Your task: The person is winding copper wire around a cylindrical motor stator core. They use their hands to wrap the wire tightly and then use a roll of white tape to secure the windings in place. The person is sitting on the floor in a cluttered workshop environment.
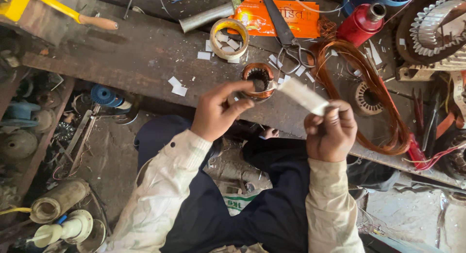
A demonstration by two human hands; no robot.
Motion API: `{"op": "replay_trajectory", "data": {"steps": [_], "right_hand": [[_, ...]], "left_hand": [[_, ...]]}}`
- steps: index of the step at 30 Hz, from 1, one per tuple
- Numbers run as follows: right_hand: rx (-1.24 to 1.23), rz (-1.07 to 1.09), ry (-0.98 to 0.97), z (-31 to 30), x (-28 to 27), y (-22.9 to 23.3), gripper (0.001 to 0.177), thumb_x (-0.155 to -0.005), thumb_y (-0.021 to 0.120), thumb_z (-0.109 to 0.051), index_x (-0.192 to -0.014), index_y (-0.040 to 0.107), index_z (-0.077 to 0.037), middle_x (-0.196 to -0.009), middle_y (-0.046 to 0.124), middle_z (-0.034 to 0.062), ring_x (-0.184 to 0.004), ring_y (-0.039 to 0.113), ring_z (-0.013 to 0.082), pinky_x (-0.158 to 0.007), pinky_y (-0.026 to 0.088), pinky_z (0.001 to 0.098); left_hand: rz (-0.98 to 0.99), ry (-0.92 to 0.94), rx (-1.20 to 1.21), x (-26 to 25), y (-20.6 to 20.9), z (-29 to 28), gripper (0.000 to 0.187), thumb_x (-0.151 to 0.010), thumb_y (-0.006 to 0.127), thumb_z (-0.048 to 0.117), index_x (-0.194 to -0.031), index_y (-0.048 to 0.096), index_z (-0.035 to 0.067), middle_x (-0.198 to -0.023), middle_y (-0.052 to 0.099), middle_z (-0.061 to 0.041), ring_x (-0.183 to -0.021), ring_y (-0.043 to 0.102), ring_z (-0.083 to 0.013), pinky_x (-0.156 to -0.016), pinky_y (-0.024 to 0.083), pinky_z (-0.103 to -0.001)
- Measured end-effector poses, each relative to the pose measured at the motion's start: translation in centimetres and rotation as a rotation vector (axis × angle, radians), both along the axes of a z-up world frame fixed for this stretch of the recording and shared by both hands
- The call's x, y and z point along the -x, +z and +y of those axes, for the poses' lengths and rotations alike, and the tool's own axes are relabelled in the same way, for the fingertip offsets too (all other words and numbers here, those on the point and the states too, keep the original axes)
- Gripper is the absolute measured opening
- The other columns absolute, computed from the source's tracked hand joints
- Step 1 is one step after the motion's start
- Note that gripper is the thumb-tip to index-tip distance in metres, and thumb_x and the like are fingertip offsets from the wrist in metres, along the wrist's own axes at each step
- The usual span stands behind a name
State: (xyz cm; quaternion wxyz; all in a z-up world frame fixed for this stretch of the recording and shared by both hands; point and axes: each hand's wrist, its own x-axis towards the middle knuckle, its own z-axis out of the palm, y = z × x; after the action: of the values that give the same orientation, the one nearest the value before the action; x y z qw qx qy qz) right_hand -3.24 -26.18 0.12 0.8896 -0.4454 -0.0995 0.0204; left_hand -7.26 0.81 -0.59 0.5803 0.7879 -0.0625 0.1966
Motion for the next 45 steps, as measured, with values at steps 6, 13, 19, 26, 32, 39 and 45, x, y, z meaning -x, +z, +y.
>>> {"op": "replay_trajectory", "data": {"steps": [6,13,19,26,32,39,45], "right_hand": [[0.742,-0.025,0.03,2.7,0.3,-0.5,0.013,-0.103,0.064,-0.003,-0.115,0.069,0.002,-0.094,0.072,0.0076,-0.074,0.069,0.0142,-0.065,0.054,0.026],[1.185,-0.261,-0.063,4.5,-0.1,0.3,0.022,-0.098,0.071,-0.004,-0.12,0.071,-0.001,-0.097,0.079,0.0083,-0.086,0.075,0.011,-0.074,0.059,0.0247],[1.045,-0.184,-0.133,5.1,-0.6,0.3,0.013,-0.094,0.07,0.0,-0.106,0.074,-0.001,-0.112,0.075,0.0072,-0.087,0.073,0.0094,-0.067,0.059,0.0242],[1.215,-0.34,-0.268,5.5,-1.4,-0.2,0.012,-0.09,0.076,0.001,-0.101,0.075,-0.002,-0.097,0.073,0.0084,-0.08,0.069,0.0162,-0.072,0.055,0.0288],[1.221,-0.296,-0.248,5.3,-1.1,-0.2,0.011,-0.089,0.075,0.001,-0.099,0.074,-0.003,-0.097,0.073,0.0085,-0.08,0.071,0.0165,-0.071,0.057,0.0287],[1.294,-0.343,-0.311,6.1,-1.4,-0.1,0.013,-0.086,0.079,0.002,-0.098,0.075,-0.002,-0.095,0.074,0.0099,-0.075,0.07,0.0203,-0.069,0.055,0.0309],[1.203,-0.361,-0.306,6.5,-1.7,0.0,0.012,-0.089,0.074,0.003,-0.1,0.073,-0.002,-0.099,0.074,0.009,-0.083,0.072,0.0195,-0.073,0.057,0.0293]], "left_hand": [[0.396,-0.207,0.674,1.4,-2.7,-0.5,0.031,-0.091,0.08,0.02,-0.118,0.074,0.006,-0.088,0.075,-0.004,-0.063,0.065,-0.005,-0.053,0.047,-0.023],[0.206,0.088,0.094,1.3,-1.4,0.3,0.015,-0.087,0.083,0.016,-0.1,0.079,0.009,-0.09,0.076,-0.003,-0.069,0.071,-0.0136,-0.063,0.053,-0.028],[-0.113,0.182,-0.037,0.6,-1.1,-0.5,0.014,-0.083,0.084,0.011,-0.093,0.075,0.009,-0.115,0.073,-0.004,-0.099,0.073,-0.0223,-0.082,0.057,-0.032],[-0.019,0.156,0.006,0.0,-0.9,-0.6,0.012,-0.084,0.083,0.007,-0.09,0.072,0.006,-0.118,0.074,-0.003,-0.098,0.075,-0.0208,-0.073,0.057,-0.031],[-0.161,0.13,-0.052,0.5,-0.7,-0.7,0.014,-0.086,0.08,0.004,-0.09,0.067,0.006,-0.124,0.071,-0.004,-0.108,0.073,-0.0257,-0.087,0.059,-0.035],[-0.019,0.168,-0.055,0.3,-0.9,-1.0,0.014,-0.088,0.075,0.001,-0.091,0.062,0.006,-0.123,0.072,-0.003,-0.093,0.075,-0.0219,-0.073,0.059,-0.031],[-0.021,0.208,-0.109,0.1,-1.2,-1.2,0.013,-0.09,0.074,0.002,-0.093,0.062,0.007,-0.121,0.073,-0.001,-0.088,0.075,-0.0216,-0.07,0.058,-0.031]]}}
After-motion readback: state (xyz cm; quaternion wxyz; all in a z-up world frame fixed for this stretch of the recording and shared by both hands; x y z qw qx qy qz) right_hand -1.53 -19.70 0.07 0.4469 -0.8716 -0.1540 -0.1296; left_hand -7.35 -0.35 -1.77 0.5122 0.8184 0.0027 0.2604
